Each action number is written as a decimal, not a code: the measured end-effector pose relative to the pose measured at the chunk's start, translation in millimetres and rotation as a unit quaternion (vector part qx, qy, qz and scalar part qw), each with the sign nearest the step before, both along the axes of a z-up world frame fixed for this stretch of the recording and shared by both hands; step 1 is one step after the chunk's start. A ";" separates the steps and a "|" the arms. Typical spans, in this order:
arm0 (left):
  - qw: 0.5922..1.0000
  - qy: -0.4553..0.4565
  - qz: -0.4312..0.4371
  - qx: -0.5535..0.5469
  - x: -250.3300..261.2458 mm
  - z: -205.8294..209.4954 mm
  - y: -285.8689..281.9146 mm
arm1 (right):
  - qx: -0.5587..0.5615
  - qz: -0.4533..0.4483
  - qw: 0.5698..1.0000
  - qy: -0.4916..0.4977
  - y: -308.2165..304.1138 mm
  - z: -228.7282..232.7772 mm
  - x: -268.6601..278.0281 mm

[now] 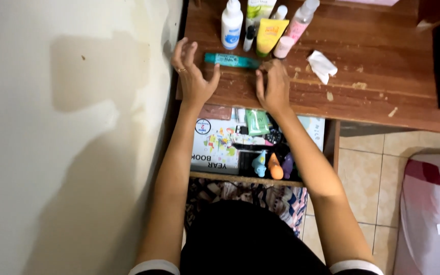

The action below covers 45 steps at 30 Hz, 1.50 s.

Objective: Organizing cosmetic and personal care products from a dresser drawer onto a desk surface.

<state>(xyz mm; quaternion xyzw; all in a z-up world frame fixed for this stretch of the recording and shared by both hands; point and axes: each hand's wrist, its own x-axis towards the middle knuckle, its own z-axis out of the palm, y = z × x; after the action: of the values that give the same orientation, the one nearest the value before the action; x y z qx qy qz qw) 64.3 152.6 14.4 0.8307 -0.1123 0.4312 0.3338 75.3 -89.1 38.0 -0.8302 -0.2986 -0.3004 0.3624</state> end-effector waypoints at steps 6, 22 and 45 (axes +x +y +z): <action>0.997 -0.036 -0.009 0.063 -19.6 -7.1 -12.2 | -0.002 0.054 0.998 -0.023 -7.7 7.6 -5.4; 0.857 0.362 -0.357 0.085 -99.8 20.0 -66.5 | -0.145 0.128 0.964 0.185 -68.9 45.5 -101.6; 0.761 0.502 -0.397 0.107 -125.0 -14.1 -99.2 | -0.167 0.279 0.795 0.512 -90.8 -47.0 -103.1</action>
<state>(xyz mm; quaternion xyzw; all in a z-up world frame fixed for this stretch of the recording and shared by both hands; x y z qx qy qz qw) -60.7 53.4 0.3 0.8396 -0.2939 -0.2338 0.3925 -27.8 -180.0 -9.1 -0.7909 -0.3339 0.3372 0.3864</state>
